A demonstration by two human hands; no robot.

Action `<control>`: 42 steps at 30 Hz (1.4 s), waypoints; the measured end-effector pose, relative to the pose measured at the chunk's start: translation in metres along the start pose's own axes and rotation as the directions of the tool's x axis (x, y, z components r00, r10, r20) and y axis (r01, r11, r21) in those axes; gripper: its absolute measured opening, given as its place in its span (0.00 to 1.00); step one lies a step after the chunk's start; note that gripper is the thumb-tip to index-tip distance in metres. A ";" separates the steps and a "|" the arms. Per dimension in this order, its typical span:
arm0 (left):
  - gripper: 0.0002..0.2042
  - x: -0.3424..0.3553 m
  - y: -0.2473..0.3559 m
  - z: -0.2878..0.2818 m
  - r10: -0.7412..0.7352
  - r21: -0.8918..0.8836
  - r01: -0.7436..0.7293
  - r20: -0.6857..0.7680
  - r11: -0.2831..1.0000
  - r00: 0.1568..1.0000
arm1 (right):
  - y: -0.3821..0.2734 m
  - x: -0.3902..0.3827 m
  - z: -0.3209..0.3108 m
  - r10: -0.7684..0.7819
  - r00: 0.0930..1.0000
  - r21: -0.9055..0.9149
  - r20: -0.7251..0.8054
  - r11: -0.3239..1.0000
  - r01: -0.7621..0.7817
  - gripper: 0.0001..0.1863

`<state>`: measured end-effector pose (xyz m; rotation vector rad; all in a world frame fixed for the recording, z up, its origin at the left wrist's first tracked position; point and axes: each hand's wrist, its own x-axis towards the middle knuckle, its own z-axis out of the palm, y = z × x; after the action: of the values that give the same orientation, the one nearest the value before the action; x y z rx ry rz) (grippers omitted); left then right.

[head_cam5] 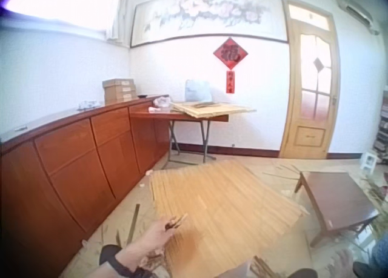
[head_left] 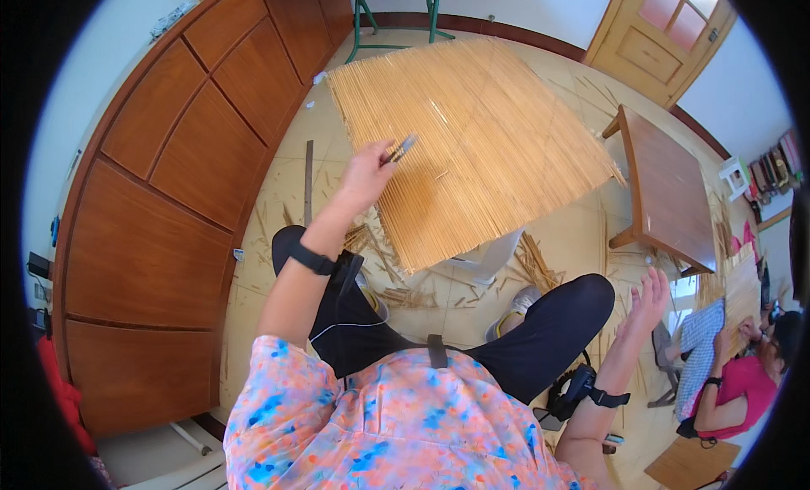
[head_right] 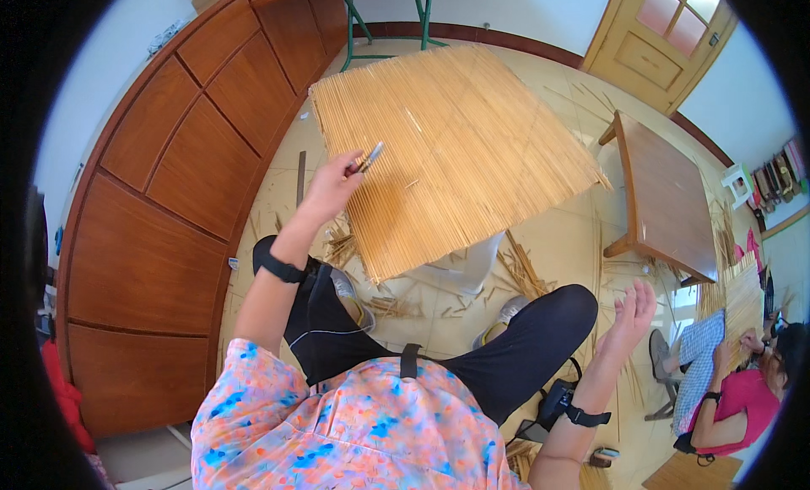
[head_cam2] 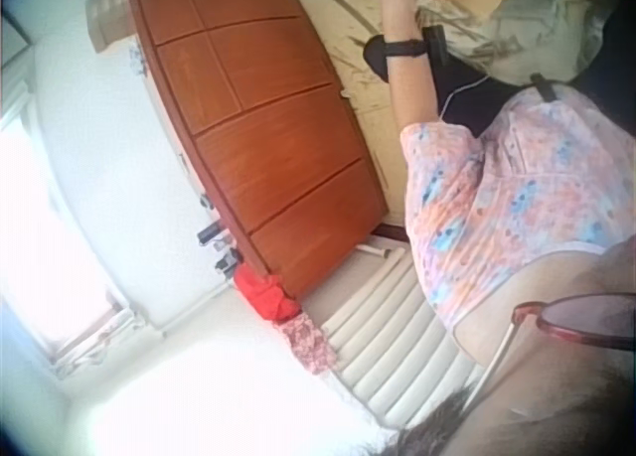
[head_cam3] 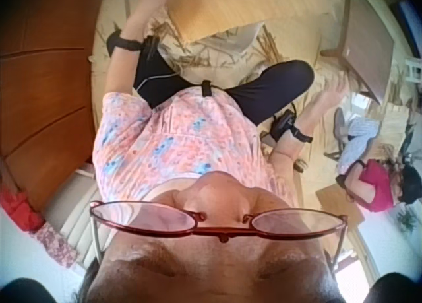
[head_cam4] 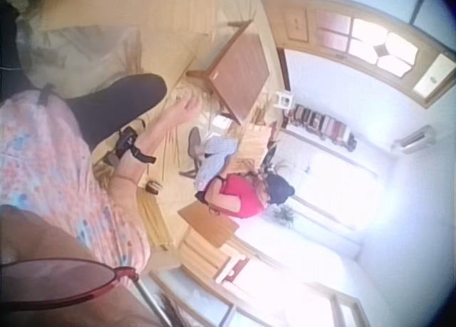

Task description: The person prepares a bamboo mat by using shears to trim pieces and a utility knife to score the surface, then uses a needle and thread to sew along the edge of the mat, pulling the thread through several times.

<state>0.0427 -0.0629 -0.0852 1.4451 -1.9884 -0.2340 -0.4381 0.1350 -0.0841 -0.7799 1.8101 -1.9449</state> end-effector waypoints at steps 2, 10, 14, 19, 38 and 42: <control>0.16 0.000 0.014 -0.021 -0.301 -0.722 0.423 0.301 0.548 0.905 | -0.015 -0.020 0.021 -0.016 0.995 -0.026 0.097 0.999 0.019 0.20; 0.13 0.019 0.041 0.000 -0.111 -0.316 0.237 0.370 0.919 0.922 | -0.017 -0.106 0.138 0.004 0.760 -0.022 0.650 1.000 0.014 0.11; 0.10 0.026 0.051 0.026 -0.044 0.110 0.010 0.317 0.994 0.948 | 0.004 -0.116 0.141 0.007 0.733 -0.051 0.680 0.998 0.038 0.10; 0.06 0.030 0.051 0.040 0.042 0.297 -0.136 0.304 0.945 0.952 | 0.001 -0.119 0.134 0.017 0.751 -0.076 0.660 0.996 0.045 0.10; 0.10 -0.050 0.111 -0.048 0.320 -0.448 -0.044 0.562 0.893 0.763 | -0.058 -0.140 0.175 -0.376 0.343 0.069 0.861 0.754 0.653 0.11; 0.10 -0.039 0.104 -0.045 0.342 -0.421 -0.077 0.603 0.904 0.721 | -0.061 -0.135 0.184 -0.352 0.295 0.067 0.888 0.734 0.676 0.12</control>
<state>-0.0053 0.0217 -0.0146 0.9260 -2.4662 -1.1008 -0.2132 0.0801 -0.0389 -2.2436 1.2243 -1.0160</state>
